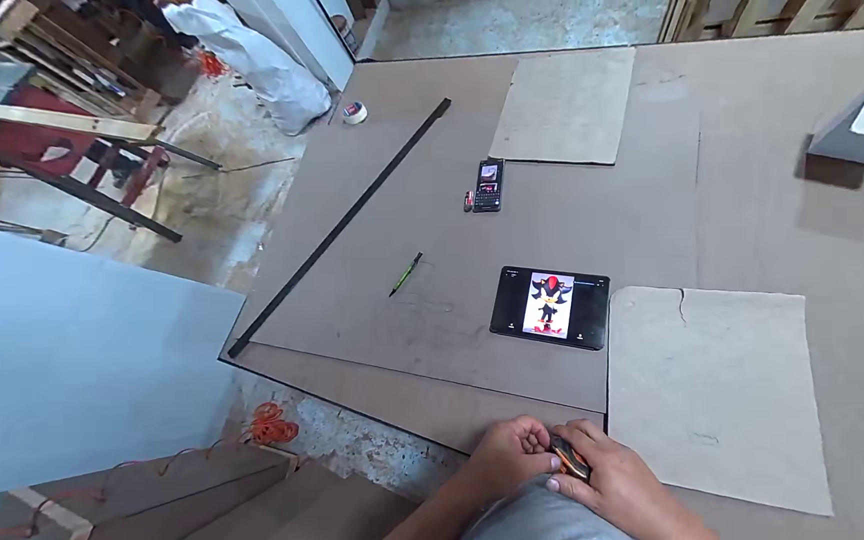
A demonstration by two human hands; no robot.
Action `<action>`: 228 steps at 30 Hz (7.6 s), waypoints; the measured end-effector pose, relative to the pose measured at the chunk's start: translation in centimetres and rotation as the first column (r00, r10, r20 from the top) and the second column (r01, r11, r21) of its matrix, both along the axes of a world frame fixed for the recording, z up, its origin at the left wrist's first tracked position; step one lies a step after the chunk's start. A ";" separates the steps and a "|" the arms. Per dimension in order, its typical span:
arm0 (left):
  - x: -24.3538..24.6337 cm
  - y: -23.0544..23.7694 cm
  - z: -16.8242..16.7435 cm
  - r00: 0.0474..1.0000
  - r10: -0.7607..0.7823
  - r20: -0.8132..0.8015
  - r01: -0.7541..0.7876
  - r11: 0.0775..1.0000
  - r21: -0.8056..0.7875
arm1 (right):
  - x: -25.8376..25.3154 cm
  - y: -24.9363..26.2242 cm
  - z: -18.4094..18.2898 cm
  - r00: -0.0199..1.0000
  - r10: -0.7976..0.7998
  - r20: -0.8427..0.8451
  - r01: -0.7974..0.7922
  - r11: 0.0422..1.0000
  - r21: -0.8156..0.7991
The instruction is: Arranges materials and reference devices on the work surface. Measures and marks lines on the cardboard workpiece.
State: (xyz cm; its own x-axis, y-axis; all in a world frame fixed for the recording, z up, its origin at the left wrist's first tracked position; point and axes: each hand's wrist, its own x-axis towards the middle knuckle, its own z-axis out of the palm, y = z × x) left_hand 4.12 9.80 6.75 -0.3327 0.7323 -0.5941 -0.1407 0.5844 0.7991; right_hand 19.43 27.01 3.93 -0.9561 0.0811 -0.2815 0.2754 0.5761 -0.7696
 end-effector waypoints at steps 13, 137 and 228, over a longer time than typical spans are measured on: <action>-16.7 2.3 -4.0 0.962 -0.197 -0.187 0.204 0.979 0.018 | -1.9 5.4 -4.0 0.922 -0.387 0.000 0.383 0.913 0.140; -22.6 0.3 -20.9 0.206 -0.045 -0.977 -0.192 0.978 -0.086 | -7.9 18.1 -13.4 0.974 -0.046 -0.221 0.129 0.917 0.378; -51.1 -14.7 -10.6 0.783 0.031 -0.621 -0.136 0.983 -0.123 | -38.6 -10.1 -8.8 0.789 -0.299 0.537 -0.003 0.872 0.490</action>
